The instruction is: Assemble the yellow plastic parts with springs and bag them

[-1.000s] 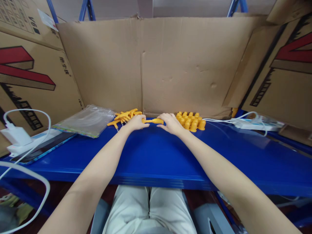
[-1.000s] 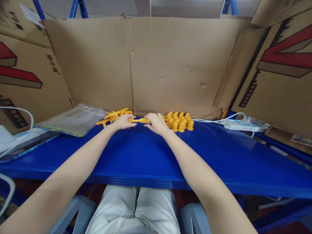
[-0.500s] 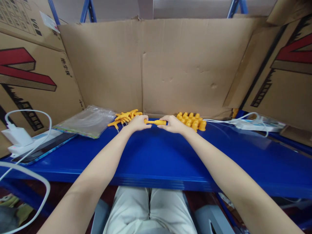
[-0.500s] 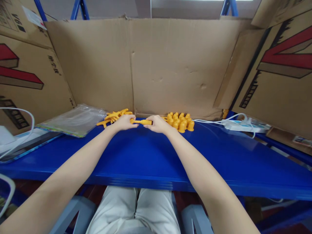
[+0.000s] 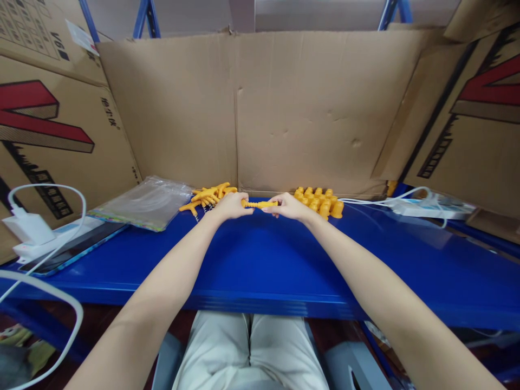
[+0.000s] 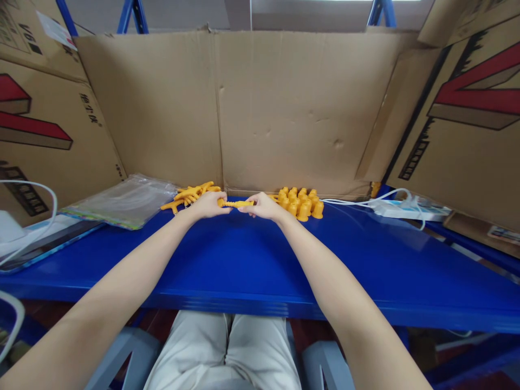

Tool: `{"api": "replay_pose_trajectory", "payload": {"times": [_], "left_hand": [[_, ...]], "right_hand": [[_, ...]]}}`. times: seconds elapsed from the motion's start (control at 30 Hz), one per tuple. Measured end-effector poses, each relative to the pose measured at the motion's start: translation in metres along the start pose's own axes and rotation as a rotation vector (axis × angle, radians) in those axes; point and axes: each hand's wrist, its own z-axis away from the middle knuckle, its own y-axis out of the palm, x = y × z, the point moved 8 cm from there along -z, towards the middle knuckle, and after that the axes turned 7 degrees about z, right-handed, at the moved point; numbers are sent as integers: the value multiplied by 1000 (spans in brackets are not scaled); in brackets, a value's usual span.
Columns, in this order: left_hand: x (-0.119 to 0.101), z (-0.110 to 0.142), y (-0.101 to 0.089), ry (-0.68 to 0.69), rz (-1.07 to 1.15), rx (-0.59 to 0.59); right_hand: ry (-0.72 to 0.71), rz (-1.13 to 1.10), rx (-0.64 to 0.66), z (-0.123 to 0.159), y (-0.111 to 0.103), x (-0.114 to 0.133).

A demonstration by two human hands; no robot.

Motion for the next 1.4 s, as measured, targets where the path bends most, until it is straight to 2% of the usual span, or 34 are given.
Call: {"api": "replay_pose_trajectory", "payload": {"times": [0.37, 0.6, 0.77, 1.0, 1.27, 1.4], "left_hand": [[1, 0, 0, 8, -21, 16], [5, 0, 3, -36, 76, 28], [4, -1, 3, -24, 54, 28], [-1, 1, -1, -34, 19, 22], [-2, 0, -2, -11, -60, 13], [-9, 4, 0, 46, 58, 8]], "right_hand": [[-13, 39, 3, -4, 3, -8], [-46, 6, -67, -8, -1, -14], [-56, 42, -56, -10, 0, -15], [-30, -30, -17, -5, 2, -7], [39, -236, 33, -2, 10, -15], [154, -498, -54, -4, 0, -30]]}}
